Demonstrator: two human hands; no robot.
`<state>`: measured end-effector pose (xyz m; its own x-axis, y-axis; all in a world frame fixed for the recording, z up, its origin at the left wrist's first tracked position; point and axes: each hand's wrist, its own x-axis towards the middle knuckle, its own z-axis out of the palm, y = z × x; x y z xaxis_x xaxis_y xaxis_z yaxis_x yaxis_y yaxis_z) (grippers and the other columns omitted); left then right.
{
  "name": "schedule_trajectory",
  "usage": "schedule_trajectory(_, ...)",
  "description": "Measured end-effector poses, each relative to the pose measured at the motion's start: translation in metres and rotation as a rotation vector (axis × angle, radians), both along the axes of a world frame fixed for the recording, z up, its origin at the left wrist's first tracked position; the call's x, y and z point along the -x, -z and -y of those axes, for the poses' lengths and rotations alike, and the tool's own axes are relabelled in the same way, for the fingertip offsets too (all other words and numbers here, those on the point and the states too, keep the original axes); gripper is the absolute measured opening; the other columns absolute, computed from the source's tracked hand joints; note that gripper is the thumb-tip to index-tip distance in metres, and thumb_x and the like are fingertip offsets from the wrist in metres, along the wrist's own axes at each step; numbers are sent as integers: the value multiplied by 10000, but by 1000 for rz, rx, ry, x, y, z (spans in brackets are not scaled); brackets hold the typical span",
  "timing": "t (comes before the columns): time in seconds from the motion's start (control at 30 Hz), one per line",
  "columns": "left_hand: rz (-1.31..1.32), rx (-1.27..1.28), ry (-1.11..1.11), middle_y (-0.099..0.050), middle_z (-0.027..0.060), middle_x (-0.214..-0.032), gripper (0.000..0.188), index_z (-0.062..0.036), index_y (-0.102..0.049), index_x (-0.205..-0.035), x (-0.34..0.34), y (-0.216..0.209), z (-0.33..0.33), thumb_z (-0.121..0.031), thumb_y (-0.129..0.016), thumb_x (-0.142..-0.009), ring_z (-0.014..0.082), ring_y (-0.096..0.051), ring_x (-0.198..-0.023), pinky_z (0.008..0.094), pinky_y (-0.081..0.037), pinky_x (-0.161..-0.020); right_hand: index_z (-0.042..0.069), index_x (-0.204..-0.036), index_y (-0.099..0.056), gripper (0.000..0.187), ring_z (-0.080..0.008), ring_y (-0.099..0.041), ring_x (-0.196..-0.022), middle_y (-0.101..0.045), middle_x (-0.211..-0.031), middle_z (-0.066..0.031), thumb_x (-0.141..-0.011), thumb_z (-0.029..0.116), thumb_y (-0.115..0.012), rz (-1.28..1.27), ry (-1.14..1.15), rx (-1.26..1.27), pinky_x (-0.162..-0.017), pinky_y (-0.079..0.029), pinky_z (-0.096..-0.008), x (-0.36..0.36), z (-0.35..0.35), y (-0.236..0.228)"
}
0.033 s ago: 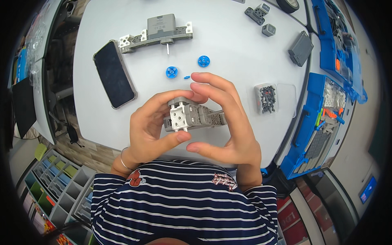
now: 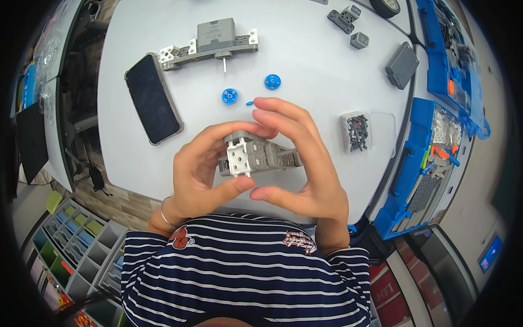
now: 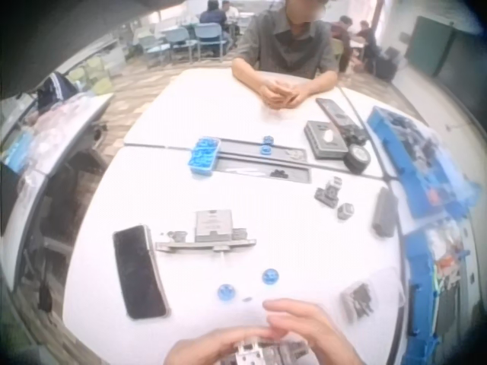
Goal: The person assembles small blue plastic pieces and attaches them to a gray mechanical component on a white table. They handle multiple small parts, connect them to the main assembly, and adjust the fit of the components.
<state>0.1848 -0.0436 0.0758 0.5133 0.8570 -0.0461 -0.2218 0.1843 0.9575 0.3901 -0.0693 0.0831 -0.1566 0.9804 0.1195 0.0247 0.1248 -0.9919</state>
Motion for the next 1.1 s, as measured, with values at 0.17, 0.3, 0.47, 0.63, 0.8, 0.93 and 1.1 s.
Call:
schedule_trajectory(0.17,-92,-158,49,-694,187,-1304,616,75,-576,-1418,5,-2,-3,-91,-851,-893,241,-698,-1196,368,-550,-1029,-6,-1484,-554,784,-307,-625,-1324,-609,-1463,-196,-799,156,-897,-58,-89,140,-1127,-500,-431,-1,5,6)
schedule_trajectory(0.3,-108,-194,8,-720,152,-1327,536,15,-634,-1387,4,0,-7,-83,-831,-898,213,-712,-1185,341,-566,-1000,0,-1520,-513,778,-285,-679,-1244,-647,-1419,-176,-838,119,-865,18,-99,59,-1082,-527,-398,-1,0,13)
schedule_trajectory(0.47,41,144,-57,-712,158,-1347,578,38,-596,-1426,4,6,-17,-109,-839,-922,227,-689,-1227,349,-539,-1059,7,-1571,-444,773,-254,-699,-1196,-654,-1375,-185,-905,97,-826,-81,-39,322,-1006,-541,-347,1,1,14)
schedule_trajectory(0.63,171,306,-121,-604,212,-1479,693,64,-460,-1551,4,19,-31,-189,-781,-991,254,-615,-1340,358,-489,-1129,-65,-1528,-439,625,-254,-700,-1171,-649,-1331,-232,-1064,283,-671,-451,-105,778,-969,-593,-388,-9,-7,24)
schedule_trajectory(0.8,93,191,-94,-583,192,-1510,688,54,-409,-1596,-5,25,-29,-241,-702,-1047,246,-579,-1374,371,-461,-1144,-27,-1541,-435,510,-281,-675,-1207,-632,-1387,-163,-1176,324,-372,-691,-16,564,-1045,-566,-445,17,-3,49)
schedule_trajectory(0.93,-87,234,-26,-599,171,-1499,644,28,-455,-1587,-8,23,-32,-352,-619,-1093,224,-562,-1385,376,-438,-1155,-4,-1503,-464,480,-284,-607,-1287,-606,-1414,-155,-1159,327,-420,-983,-69,623,-1101,-477,-444,29,-1,60)
schedule_trajectory(1.1,-104,34,0,-604,130,-1503,587,-15,-513,-1564,1,19,-17,-324,-637,-1080,197,-577,-1355,342,-460,-1135,-2,-1505,-450,447,-266,-495,-1410,-554,-1473,-145,-1141,258,-459,-999,-17,494,-1188,-400,-450,20,-6,63)
